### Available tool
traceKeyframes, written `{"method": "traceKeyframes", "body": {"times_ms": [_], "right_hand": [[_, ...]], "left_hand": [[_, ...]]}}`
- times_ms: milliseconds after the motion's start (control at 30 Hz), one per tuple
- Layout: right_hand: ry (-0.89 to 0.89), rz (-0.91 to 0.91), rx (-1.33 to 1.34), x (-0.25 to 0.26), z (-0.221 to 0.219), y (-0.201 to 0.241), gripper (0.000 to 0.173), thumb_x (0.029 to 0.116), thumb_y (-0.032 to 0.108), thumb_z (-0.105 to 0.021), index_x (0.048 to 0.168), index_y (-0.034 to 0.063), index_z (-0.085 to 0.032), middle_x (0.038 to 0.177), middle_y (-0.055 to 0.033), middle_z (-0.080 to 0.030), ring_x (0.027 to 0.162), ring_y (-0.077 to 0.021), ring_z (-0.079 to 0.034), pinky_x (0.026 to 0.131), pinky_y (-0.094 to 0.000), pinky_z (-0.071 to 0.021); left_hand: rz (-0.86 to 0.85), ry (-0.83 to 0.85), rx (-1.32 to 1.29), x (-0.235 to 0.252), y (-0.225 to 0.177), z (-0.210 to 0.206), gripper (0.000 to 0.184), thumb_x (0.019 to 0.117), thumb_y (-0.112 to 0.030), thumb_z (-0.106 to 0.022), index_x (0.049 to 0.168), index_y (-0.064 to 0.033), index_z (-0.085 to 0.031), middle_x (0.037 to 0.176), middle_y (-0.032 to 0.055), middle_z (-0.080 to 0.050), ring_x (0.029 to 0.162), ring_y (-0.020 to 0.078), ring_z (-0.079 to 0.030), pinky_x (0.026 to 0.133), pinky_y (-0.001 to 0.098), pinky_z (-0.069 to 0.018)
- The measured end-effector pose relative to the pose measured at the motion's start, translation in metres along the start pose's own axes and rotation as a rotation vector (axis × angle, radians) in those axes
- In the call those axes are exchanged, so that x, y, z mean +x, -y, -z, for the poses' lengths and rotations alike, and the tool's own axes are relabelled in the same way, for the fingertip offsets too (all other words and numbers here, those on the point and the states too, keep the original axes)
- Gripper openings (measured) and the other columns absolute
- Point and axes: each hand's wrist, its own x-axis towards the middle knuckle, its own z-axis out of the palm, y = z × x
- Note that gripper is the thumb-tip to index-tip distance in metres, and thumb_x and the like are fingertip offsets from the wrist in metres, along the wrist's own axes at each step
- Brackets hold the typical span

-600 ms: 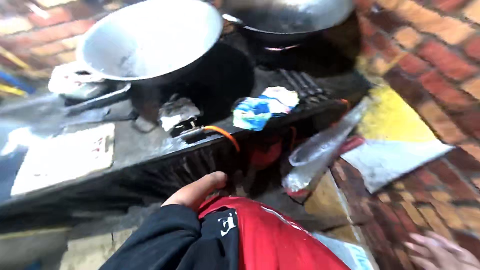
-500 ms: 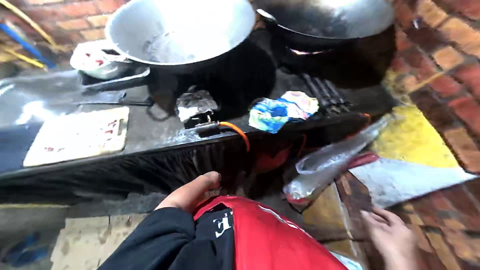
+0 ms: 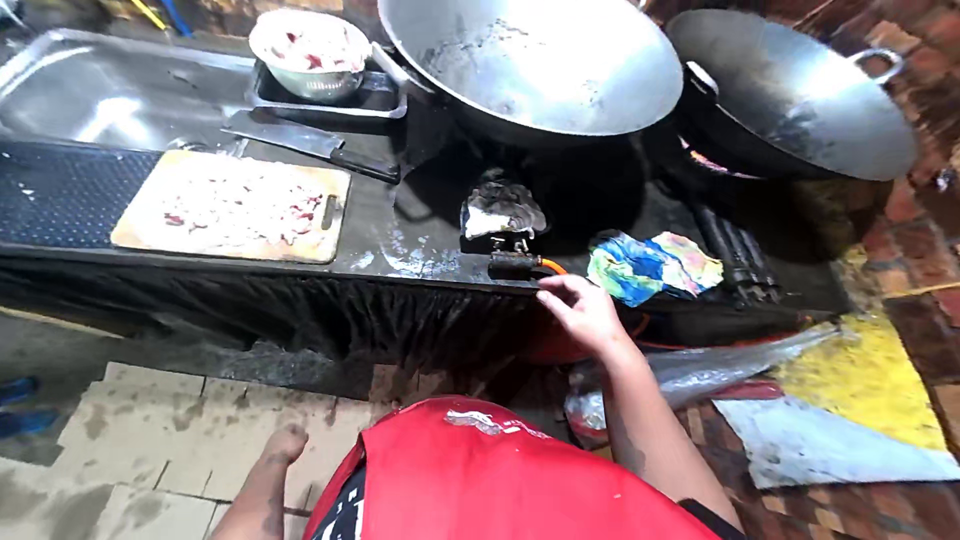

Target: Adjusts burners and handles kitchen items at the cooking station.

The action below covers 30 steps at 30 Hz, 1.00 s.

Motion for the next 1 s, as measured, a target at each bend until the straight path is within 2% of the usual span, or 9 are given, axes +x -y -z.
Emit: {"method": "traceKeyframes", "body": {"times_ms": [100,167,333,433,500,600,700,800,1000], "right_hand": [[-0.153,0.042,-0.101,0.026,-0.017,0.019,0.017,0.0988,0.009,-0.066,0.11,-0.0012,-0.074,0.113,-0.0169,-0.071,0.103,-0.025,-0.07,0.095,-0.0427,-0.0562],[-0.207,0.025,-0.231,0.043,-0.027,0.024,0.017,0.0991,0.009,-0.065,0.108,0.0005,-0.075,0.113,-0.0167,-0.071,0.105,-0.0281,-0.069,0.096,-0.0465,-0.055],[-0.105,-0.008,-0.596,0.073,-0.052,0.031,0.026,0.1029,0.014,-0.059,0.122,0.0018,-0.071,0.122,-0.0218,-0.068,0.122,-0.041,-0.062,0.104,-0.0593,-0.0481],[-0.06,-0.039,-0.715,0.086,-0.062,0.039,0.029,0.1033,0.017,-0.058,0.126,0.0026,-0.069,0.124,-0.0222,-0.068,0.123,-0.0415,-0.061,0.103,-0.0606,-0.0473],[-0.042,-0.177,-0.739,0.092,-0.064,0.05,0.033,0.1069,0.025,-0.053,0.125,0.002,-0.069,0.126,-0.0235,-0.068,0.125,-0.042,-0.061,0.104,-0.0622,-0.0463],[-0.062,-0.391,-0.761,0.101,-0.068,0.064,0.049,0.1093,0.039,-0.046,0.119,-0.0028,-0.069,0.122,-0.0285,-0.067,0.122,-0.0451,-0.062,0.103,-0.0649,-0.0453],[-0.077,-0.457,-0.722,0.108,-0.074,0.068,0.054,0.1088,0.044,-0.047,0.112,-0.0055,-0.07,0.118,-0.0311,-0.067,0.117,-0.0466,-0.063,0.099,-0.0662,-0.0454],[-0.08,-0.477,-0.684,0.11,-0.08,0.065,0.053,0.1082,0.043,-0.049,0.11,-0.0054,-0.071,0.115,-0.0301,-0.068,0.112,-0.0457,-0.064,0.096,-0.066,-0.0464],[-0.099,-0.537,-0.637,0.123,-0.081,0.057,0.052,0.1038,0.047,-0.058,0.114,-0.0022,-0.072,0.111,-0.0228,-0.07,0.106,-0.0377,-0.065,0.095,-0.0612,-0.0475]], "left_hand": [[0.077,-0.014,-0.077,0.018,0.071,-0.017,0.036,0.105,-0.026,-0.055,0.122,0.002,-0.069,0.118,0.0294,-0.068,0.109,0.0448,-0.067,0.095,0.0636,-0.0511],[0.095,-0.006,-0.141,0.011,0.086,-0.024,0.036,0.1066,-0.025,-0.053,0.122,0.003,-0.069,0.119,0.0306,-0.068,0.112,0.0458,-0.066,0.097,0.0643,-0.0494],[0.103,0.025,-0.293,0.005,0.087,-0.035,0.033,0.1048,-0.023,-0.056,0.124,0.0009,-0.069,0.117,0.0286,-0.069,0.109,0.0441,-0.066,0.095,0.0633,-0.0504],[0.074,0.04,-0.431,0.013,0.076,-0.034,0.037,0.1068,-0.024,-0.054,0.129,0.0033,-0.065,0.124,0.0306,-0.066,0.113,0.0458,-0.065,0.097,0.0642,-0.0492],[0.056,0.052,-0.528,0.016,0.066,-0.03,0.037,0.1076,-0.022,-0.053,0.133,0.0039,-0.06,0.129,0.0309,-0.063,0.117,0.045,-0.063,0.1,0.0627,-0.048],[0.049,0.048,-0.574,0.021,0.057,-0.025,0.038,0.1079,-0.022,-0.053,0.136,0.0026,-0.059,0.131,0.0305,-0.062,0.119,0.045,-0.062,0.103,0.0624,-0.0462],[0.019,0.016,-0.565,0.046,0.067,-0.042,0.038,0.1081,-0.025,-0.053,0.133,0.0014,-0.062,0.13,0.0317,-0.063,0.122,0.0482,-0.061,0.105,0.0676,-0.044],[0.059,0.014,-0.614,0.042,0.066,-0.046,0.036,0.1079,-0.021,-0.054,0.132,0.0036,-0.063,0.129,0.035,-0.062,0.122,0.0526,-0.059,0.104,0.0708,-0.0417],[0.14,0.03,-0.683,0.043,0.081,-0.06,0.036,0.1075,-0.021,-0.054,0.132,0.0034,-0.062,0.131,0.0349,-0.061,0.121,0.0522,-0.059,0.103,0.0707,-0.0418]]}}
